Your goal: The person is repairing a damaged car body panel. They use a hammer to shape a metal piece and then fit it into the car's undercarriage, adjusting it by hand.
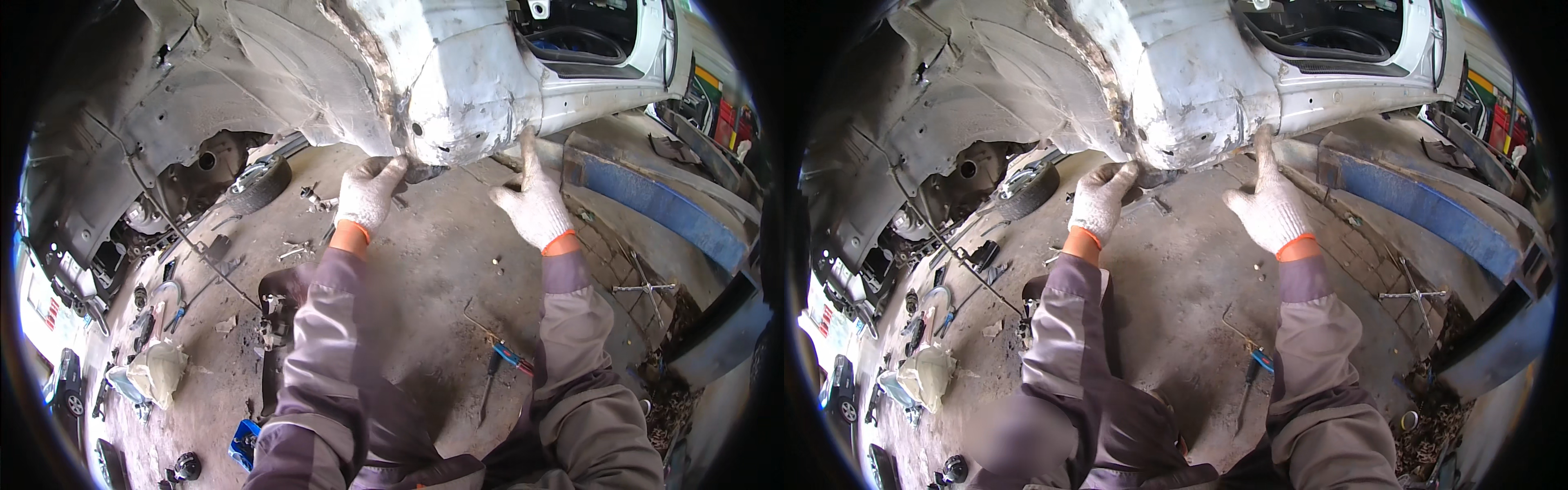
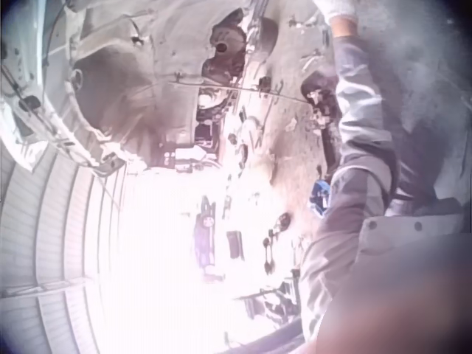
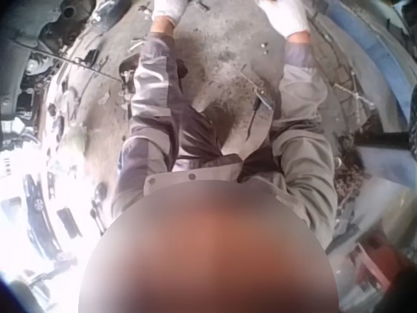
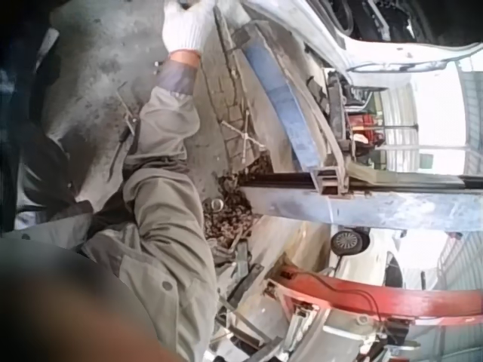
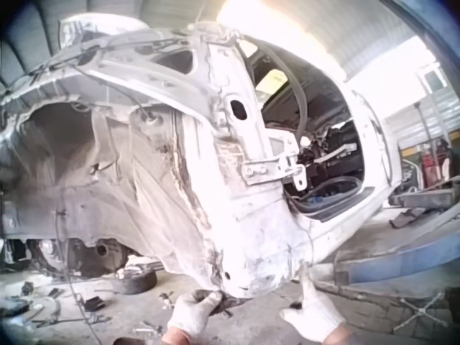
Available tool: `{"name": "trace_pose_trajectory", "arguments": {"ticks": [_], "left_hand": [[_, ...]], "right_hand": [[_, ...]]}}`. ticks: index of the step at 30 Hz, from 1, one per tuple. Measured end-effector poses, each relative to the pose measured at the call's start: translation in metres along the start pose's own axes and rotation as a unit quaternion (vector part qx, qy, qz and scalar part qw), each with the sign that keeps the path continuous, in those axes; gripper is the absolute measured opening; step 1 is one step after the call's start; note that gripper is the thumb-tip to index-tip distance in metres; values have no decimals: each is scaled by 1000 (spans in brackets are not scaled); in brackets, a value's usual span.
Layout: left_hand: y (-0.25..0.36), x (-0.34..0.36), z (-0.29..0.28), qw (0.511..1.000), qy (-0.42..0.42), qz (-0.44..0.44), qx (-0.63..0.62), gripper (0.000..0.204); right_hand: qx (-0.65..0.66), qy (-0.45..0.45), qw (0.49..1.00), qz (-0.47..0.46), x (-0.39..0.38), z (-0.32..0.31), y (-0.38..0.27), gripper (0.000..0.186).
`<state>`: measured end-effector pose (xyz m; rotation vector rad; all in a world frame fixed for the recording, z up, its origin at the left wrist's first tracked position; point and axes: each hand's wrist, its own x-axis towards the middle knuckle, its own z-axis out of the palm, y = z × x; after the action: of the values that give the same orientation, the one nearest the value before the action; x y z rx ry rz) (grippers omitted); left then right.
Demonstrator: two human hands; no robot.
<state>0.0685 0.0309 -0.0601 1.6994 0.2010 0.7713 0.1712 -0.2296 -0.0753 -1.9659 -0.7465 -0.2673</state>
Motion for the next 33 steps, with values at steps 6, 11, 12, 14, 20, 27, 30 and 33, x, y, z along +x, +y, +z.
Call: {"name": "trace_pose_trajectory", "arguments": {"ticks": [6, 11, 12, 14, 20, 27, 30, 33], "left_hand": [[50, -11, -20, 981, 20, 163, 102, 70], [144, -17, 2, 777, 215, 420, 417, 109], [159, -17, 14, 732, 217, 450, 463, 113], [181, -15, 41, 632, 207, 570, 483, 117], [205, 12, 80, 508, 88, 685, 515, 113], [174, 36, 86, 545, 164, 669, 479, 96], [174, 27, 86, 469, 150, 662, 565, 82], [181, 27, 86, 370, 3, 698, 613, 76]], "right_hand": [[-28, 0, 1000, 9, 1, 3, -9, 116], [11, -18, 999, 25, -5, 1, -14, 113], [8, -17, 999, 28, -6, -1, -11, 113], [5, -17, 999, 29, -7, -4, -11, 113], [70, -34, 997, 28, -2, 3, -13, 113], [77, -9, 997, -10, -1, 10, -4, 110], [98, 12, 994, -47, -2, 14, 0, 111], [34, -3, 999, -36, -2, 5, -3, 108]]}}
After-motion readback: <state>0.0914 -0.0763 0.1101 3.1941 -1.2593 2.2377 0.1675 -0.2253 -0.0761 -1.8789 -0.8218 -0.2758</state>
